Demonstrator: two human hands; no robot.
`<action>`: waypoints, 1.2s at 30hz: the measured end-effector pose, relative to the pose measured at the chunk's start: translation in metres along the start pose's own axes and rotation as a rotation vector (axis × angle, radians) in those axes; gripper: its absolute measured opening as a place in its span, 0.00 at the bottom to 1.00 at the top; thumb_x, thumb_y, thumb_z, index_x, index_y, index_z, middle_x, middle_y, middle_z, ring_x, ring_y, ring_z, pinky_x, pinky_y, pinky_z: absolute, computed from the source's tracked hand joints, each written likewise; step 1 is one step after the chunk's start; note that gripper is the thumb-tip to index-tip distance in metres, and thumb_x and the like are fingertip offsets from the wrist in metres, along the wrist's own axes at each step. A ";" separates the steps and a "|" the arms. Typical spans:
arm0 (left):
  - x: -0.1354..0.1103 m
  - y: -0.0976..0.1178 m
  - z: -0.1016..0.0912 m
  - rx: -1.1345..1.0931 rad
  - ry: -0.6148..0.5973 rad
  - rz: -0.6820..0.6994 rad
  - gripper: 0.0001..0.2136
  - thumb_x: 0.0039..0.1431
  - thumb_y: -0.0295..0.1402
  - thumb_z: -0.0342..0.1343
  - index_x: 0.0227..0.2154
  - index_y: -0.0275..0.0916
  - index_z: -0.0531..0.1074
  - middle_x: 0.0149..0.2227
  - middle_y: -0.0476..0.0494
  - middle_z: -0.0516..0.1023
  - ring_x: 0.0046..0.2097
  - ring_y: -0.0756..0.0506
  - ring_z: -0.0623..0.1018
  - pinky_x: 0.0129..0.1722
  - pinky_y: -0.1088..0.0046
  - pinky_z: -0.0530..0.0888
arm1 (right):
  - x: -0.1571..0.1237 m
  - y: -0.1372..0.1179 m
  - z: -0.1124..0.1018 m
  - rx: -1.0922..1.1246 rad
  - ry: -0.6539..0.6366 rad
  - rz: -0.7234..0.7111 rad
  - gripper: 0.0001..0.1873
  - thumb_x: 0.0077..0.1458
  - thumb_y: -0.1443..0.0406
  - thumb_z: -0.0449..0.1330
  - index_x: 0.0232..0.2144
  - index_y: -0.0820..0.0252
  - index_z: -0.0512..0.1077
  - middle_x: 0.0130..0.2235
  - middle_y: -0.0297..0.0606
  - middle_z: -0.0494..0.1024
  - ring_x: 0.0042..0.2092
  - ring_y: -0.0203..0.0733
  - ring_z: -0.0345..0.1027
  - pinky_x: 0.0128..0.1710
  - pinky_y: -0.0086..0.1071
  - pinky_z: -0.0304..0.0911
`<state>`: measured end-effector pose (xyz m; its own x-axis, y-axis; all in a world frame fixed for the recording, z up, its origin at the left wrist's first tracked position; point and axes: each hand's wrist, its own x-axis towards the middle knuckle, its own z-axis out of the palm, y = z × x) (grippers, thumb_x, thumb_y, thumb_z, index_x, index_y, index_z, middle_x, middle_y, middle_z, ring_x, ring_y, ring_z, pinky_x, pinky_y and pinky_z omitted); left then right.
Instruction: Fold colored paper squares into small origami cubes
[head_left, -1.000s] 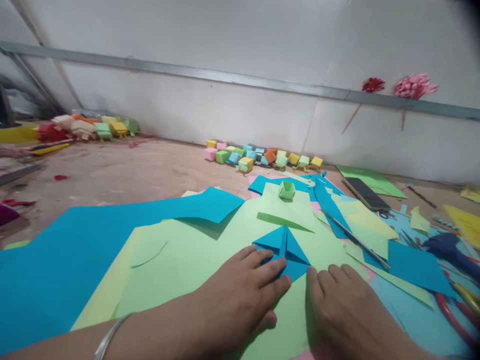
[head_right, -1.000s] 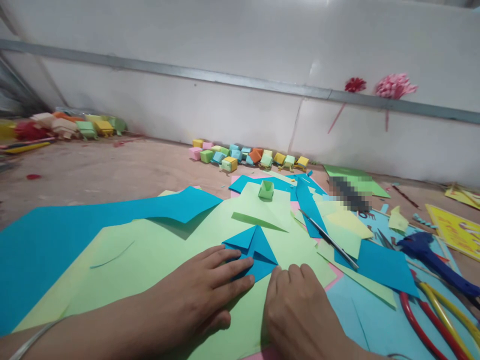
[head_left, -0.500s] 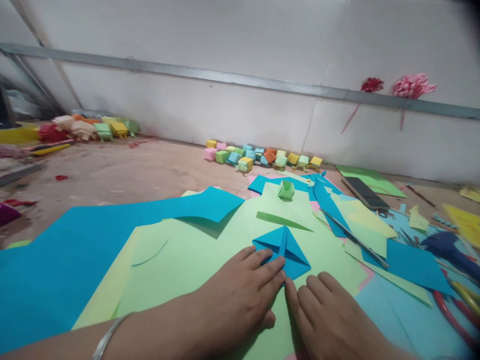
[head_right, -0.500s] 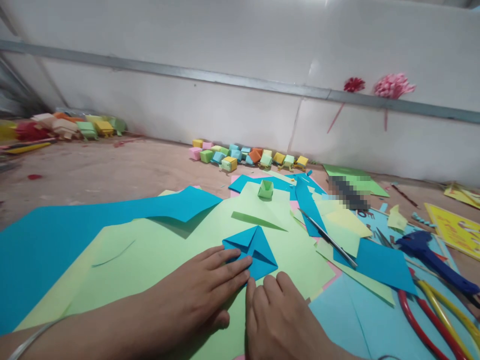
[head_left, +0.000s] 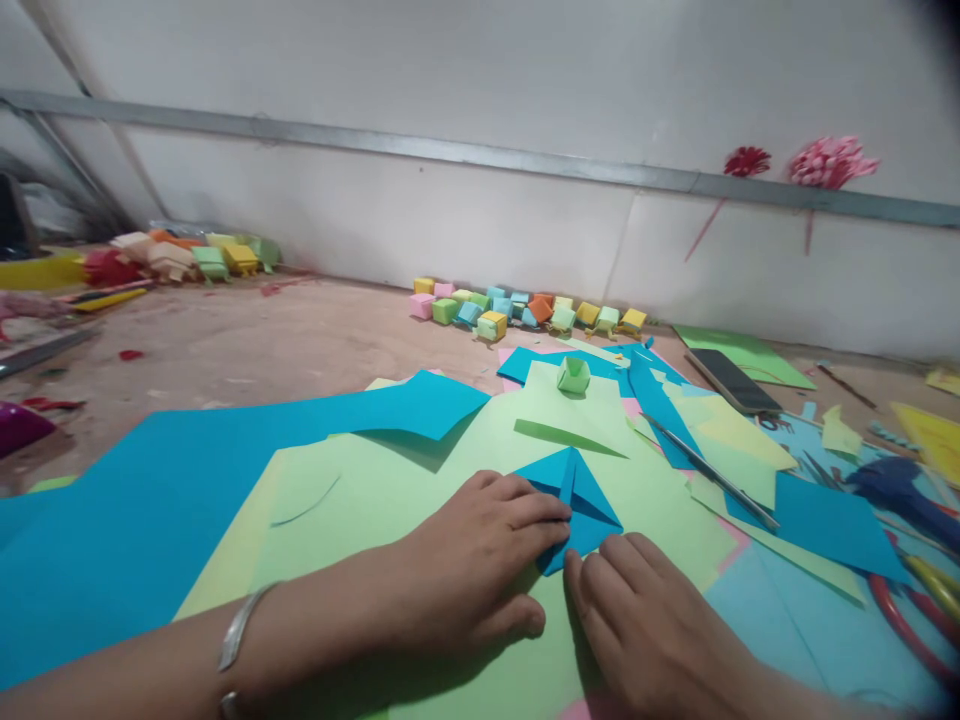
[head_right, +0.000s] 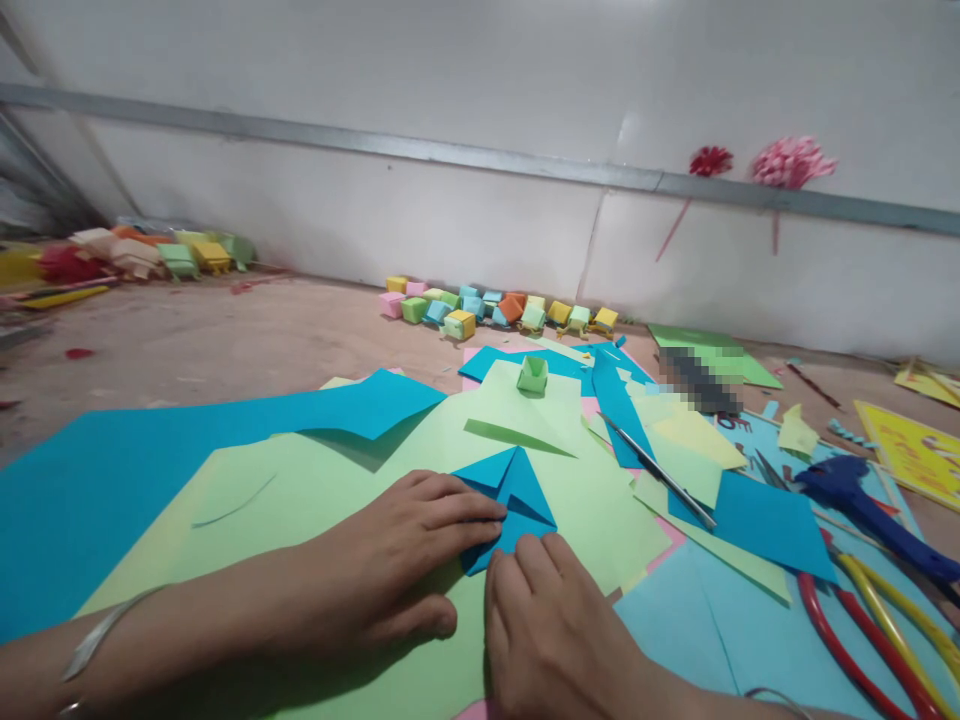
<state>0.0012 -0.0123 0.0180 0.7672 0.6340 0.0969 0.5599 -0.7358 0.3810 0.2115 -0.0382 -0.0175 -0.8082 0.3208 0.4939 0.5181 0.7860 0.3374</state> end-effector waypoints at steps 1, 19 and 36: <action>0.000 0.000 0.001 0.007 0.002 -0.002 0.19 0.58 0.35 0.58 0.53 0.40 0.70 0.57 0.42 0.73 0.56 0.37 0.70 0.56 0.57 0.65 | 0.001 -0.002 0.001 0.015 0.005 -0.008 0.13 0.54 0.76 0.51 0.24 0.63 0.73 0.24 0.41 0.69 0.28 0.43 0.54 0.29 0.39 0.49; 0.002 -0.007 0.009 -0.007 0.111 0.031 0.13 0.58 0.31 0.59 0.46 0.37 0.72 0.55 0.36 0.73 0.53 0.37 0.73 0.51 0.58 0.71 | -0.009 0.039 0.007 -0.091 -0.180 0.195 0.19 0.51 0.79 0.49 0.43 0.71 0.73 0.42 0.55 0.78 0.40 0.54 0.71 0.34 0.44 0.70; 0.008 -0.001 0.019 0.164 0.087 -0.115 0.18 0.45 0.43 0.71 0.30 0.36 0.72 0.38 0.41 0.77 0.39 0.40 0.74 0.37 0.63 0.72 | -0.002 0.024 0.000 0.058 -0.114 0.142 0.10 0.50 0.75 0.53 0.31 0.65 0.74 0.36 0.52 0.79 0.33 0.54 0.72 0.26 0.43 0.67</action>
<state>0.0124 -0.0113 0.0007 0.6692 0.7292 0.1431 0.6914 -0.6816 0.2398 0.2258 -0.0206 -0.0105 -0.7564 0.4860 0.4378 0.6150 0.7565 0.2227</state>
